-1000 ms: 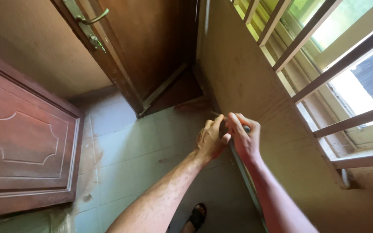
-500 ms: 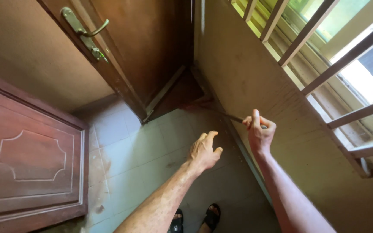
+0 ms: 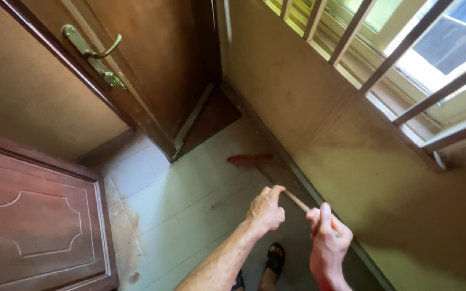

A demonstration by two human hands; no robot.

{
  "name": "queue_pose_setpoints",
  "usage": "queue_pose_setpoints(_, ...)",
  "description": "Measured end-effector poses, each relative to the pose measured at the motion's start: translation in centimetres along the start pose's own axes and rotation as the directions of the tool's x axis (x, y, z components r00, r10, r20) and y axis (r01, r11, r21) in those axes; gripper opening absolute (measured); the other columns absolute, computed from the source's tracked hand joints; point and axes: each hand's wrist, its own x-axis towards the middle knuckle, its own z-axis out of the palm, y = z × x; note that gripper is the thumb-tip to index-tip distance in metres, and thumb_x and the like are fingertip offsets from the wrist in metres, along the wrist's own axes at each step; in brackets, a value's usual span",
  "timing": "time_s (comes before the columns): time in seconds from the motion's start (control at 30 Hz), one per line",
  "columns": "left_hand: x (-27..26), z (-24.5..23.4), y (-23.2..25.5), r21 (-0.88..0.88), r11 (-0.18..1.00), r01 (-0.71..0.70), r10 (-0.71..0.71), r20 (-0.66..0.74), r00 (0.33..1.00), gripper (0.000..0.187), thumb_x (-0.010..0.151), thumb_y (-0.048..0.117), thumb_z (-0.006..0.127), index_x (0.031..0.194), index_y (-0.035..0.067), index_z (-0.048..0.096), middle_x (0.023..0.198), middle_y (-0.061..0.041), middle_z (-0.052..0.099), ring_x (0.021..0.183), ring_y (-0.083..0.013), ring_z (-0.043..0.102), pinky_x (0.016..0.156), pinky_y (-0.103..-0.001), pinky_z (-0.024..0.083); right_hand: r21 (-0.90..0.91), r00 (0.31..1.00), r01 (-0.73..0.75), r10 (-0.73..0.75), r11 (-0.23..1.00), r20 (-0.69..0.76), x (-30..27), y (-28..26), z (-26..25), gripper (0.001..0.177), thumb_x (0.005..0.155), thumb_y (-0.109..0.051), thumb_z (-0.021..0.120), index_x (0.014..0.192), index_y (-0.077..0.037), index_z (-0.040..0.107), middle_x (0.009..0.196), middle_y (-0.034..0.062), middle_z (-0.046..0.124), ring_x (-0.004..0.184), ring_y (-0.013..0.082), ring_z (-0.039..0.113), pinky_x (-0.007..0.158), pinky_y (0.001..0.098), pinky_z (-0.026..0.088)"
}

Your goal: The person sweeps a tiled hallway floor with a broom, moving the broom head along the walls and under a doorway, and uses their hands to move a cardboard box.

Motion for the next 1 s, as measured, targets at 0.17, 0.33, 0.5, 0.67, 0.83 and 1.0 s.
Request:
queue_pose_setpoints(0.17, -2.0, 1.8, -0.6, 0.03, 0.991, -0.131, 0.125, 0.147, 0.981, 0.062, 0.072, 0.019, 0.073, 0.131, 0.016, 0.053, 0.122, -0.018, 0.055, 0.113, -0.0364, 0.058, 0.093, -0.043, 0.049, 0.077, 0.997, 0.071, -0.069, 0.994, -0.029, -4.1, -1.1, -0.8, 0.047, 0.101, -0.025, 0.055, 0.062, 0.0, 0.055, 0.06, 0.0026, 0.049, 0.06, 0.0103, 0.046, 0.055, 0.0257, 0.034)
queue_pose_setpoints(0.33, -2.7, 2.9, -0.3, -0.039, 0.987, -0.156, 0.158, 0.047, 0.986, 0.046, 0.084, 0.033, 0.071, 0.126, 0.018, 0.058, 0.122, -0.019, 0.053, 0.108, -0.0391, 0.06, 0.089, -0.046, 0.051, 0.131, 0.982, 0.191, -0.189, 0.973, -0.027, -5.0, -2.8, 0.5, 0.048, 0.103, -0.024, 0.056, 0.062, -0.003, 0.047, 0.065, 0.0041, 0.05, 0.063, 0.0107, 0.047, 0.058, 0.0257, 0.036)
queue_pose_setpoints(0.5, -2.3, 2.9, -0.3, -0.076, 0.959, -0.273, 0.268, -0.068, 0.961, 0.044, 0.087, 0.034, 0.069, 0.126, 0.017, 0.057, 0.12, -0.02, 0.055, 0.102, -0.0404, 0.063, 0.084, -0.047, 0.053, 0.013, 0.961, 0.269, -0.267, 0.963, -0.074, -5.3, -3.4, 2.2, 0.037, 0.101, -0.023, 0.055, 0.072, -0.001, 0.056, 0.068, 0.0023, 0.054, 0.063, 0.0096, 0.048, 0.06, 0.024, 0.037)
queue_pose_setpoints(0.67, -2.0, 2.2, 0.2, -0.161, 0.921, -0.355, 0.332, -0.152, 0.931, 0.047, 0.081, 0.024, 0.066, 0.127, 0.018, 0.056, 0.121, -0.018, 0.055, 0.1, -0.0398, 0.063, 0.082, -0.048, 0.054, -0.085, 0.936, 0.351, -0.35, 0.932, 0.038, -3.9, -1.9, 4.0, 0.024, 0.098, -0.022, 0.056, 0.087, -0.002, 0.062, 0.071, 0.0042, 0.06, 0.066, 0.0112, 0.058, 0.063, 0.0253, 0.045)
queue_pose_setpoints(0.83, -1.2, 1.4, -1.4, -0.046, 0.874, -0.484, 0.463, -0.228, 0.857, 0.032, 0.079, 0.024, 0.071, 0.109, 0.018, 0.063, 0.105, -0.011, 0.066, 0.098, -0.0373, 0.061, 0.076, -0.047, 0.054, -0.269, 0.752, 0.628, -0.481, 0.73, 0.451, -2.2, -2.5, 4.5, 0.024, 0.094, -0.022, 0.06, 0.086, 0.0, 0.064, 0.083, 0.0104, 0.063, 0.079, 0.0213, 0.06, 0.073, 0.0326, 0.048)
queue_pose_setpoints(1.0, -0.4, 1.7, -3.9, -0.103, 0.846, -0.523, 0.483, -0.267, 0.834, 0.024, 0.083, 0.028, 0.066, 0.105, 0.017, 0.064, 0.101, -0.01, 0.069, 0.089, -0.0342, 0.064, 0.074, -0.045, 0.053, -0.399, 0.793, 0.484, -0.198, 0.779, 0.576, -1.8, -3.3, 5.5, 0.027, 0.089, -0.025, 0.063, 0.079, -0.001, 0.066, 0.076, 0.0122, 0.064, 0.073, 0.025, 0.06, 0.069, 0.0359, 0.048)
